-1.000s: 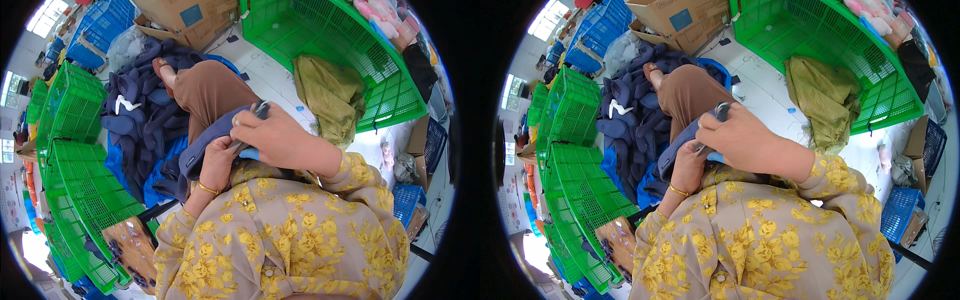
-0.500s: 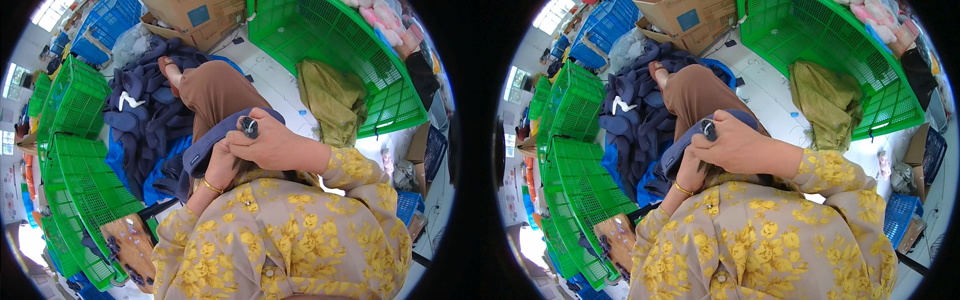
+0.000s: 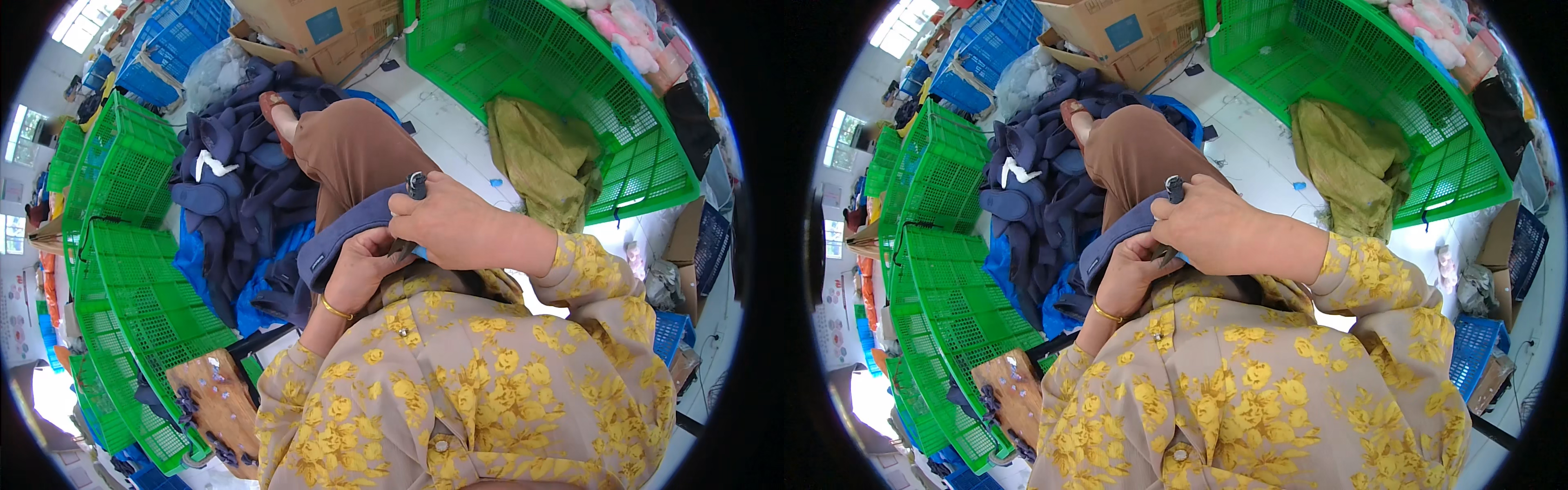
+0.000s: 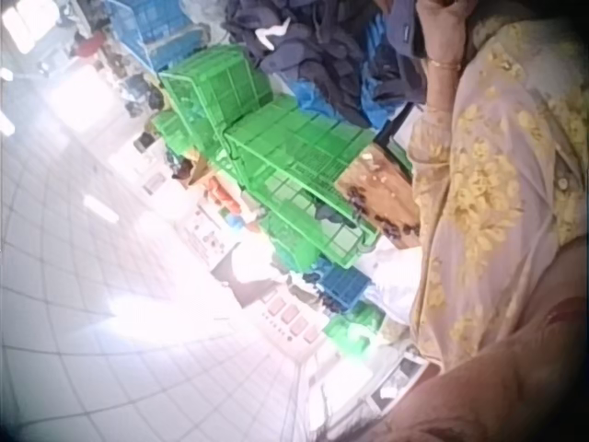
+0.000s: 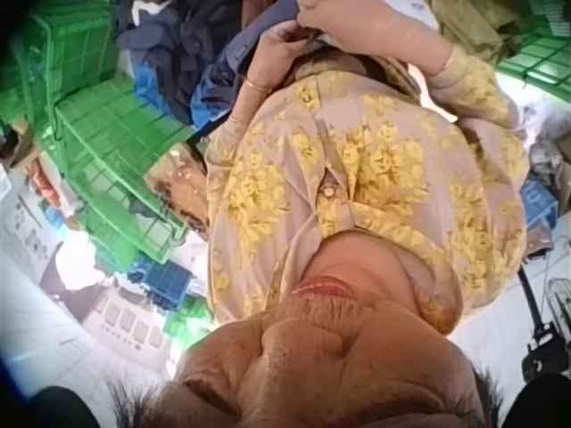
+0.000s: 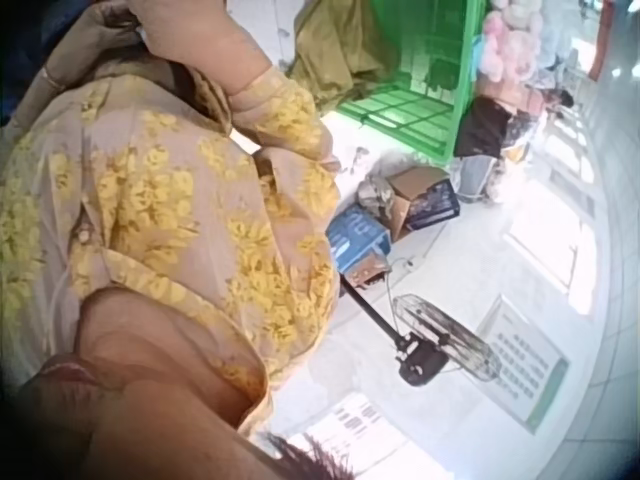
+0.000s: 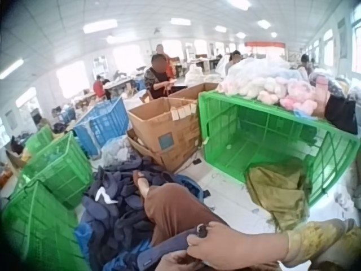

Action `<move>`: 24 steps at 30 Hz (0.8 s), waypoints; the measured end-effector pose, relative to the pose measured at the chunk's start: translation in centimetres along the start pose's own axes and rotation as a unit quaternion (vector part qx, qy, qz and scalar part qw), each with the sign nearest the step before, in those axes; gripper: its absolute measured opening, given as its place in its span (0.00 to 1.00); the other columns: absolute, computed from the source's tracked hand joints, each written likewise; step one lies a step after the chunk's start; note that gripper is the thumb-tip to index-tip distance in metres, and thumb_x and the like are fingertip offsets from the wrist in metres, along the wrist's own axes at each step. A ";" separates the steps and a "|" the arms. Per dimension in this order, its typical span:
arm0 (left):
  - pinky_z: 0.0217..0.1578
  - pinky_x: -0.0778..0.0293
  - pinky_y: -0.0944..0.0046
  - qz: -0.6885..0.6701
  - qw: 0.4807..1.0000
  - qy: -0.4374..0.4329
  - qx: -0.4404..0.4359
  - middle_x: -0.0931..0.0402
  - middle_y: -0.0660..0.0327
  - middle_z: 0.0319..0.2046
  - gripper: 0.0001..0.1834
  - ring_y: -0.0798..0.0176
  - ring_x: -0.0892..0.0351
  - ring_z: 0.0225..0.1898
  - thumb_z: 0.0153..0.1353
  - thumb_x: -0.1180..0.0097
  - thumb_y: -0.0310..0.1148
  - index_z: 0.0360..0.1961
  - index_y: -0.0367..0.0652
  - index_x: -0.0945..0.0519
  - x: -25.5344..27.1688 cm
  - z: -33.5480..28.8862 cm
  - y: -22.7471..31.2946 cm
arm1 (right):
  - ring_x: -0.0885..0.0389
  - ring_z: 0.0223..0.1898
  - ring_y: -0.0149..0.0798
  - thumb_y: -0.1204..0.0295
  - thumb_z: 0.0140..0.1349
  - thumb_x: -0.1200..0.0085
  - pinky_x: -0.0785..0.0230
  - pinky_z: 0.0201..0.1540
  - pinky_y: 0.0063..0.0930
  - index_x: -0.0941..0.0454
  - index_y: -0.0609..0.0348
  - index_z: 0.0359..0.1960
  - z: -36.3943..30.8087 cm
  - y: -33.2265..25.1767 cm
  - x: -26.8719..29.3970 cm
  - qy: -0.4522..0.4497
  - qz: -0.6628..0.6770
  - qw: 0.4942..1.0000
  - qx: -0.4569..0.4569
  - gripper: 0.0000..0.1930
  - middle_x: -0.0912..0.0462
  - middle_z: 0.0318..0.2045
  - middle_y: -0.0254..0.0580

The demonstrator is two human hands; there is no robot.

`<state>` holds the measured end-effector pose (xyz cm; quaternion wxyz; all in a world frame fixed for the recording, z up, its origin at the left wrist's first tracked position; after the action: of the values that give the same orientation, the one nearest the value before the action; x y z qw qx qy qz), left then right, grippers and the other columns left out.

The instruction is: The person trims loose threads and fabric edges from a dark blue slip-on shoe using a small blue tool. The person repeatedly picks up the shoe, snips threads, and adjusts the shoe while seated on the floor.

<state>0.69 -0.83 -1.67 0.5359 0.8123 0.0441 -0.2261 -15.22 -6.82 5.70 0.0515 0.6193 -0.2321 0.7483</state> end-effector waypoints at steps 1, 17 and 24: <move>0.44 0.26 0.73 0.009 1.000 0.004 -0.011 0.18 0.64 0.40 0.12 0.75 0.23 0.41 0.61 0.42 0.19 0.46 0.35 0.19 0.4 0.0 -0.4 | 0.28 0.32 0.45 0.79 0.46 0.41 0.39 0.43 0.39 0.23 0.52 0.32 0.1 -0.1 0.1 0.008 0.007 1.000 0.005 0.11 0.31 0.32 0.37; 0.35 0.32 0.70 0.308 0.948 0.030 -0.074 0.23 0.68 0.35 0.12 0.75 0.29 0.34 0.58 0.34 0.30 0.41 0.38 0.22 0.0 0.1 3.7 | 0.43 0.20 0.17 0.74 0.70 0.50 0.50 0.21 0.16 0.27 0.56 0.47 2.3 -0.4 3.0 0.181 0.748 0.624 -0.137 0.06 0.33 0.25 0.25; 0.46 0.35 0.53 0.782 0.579 -0.140 -0.183 0.20 0.60 0.28 0.16 0.53 0.24 0.38 0.47 0.31 0.44 0.27 0.43 0.19 -1.1 0.7 11.7 | 0.39 0.20 0.19 0.73 0.68 0.52 0.48 0.19 0.16 0.29 0.52 0.43 -1.6 3.2 7.7 0.265 0.752 0.602 -0.052 0.04 0.31 0.25 0.27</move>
<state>3.14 -6.20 8.57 0.6420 0.3746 -0.6435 0.1827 -19.61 -10.61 11.89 -0.4380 -0.0025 -0.6302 0.6411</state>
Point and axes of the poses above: each hand's wrist, its own z-axis towards the middle knuckle, its own x-axis out of the back of the hand, y = z × x, the point moved 2 cm from there along z, towards the middle knuckle
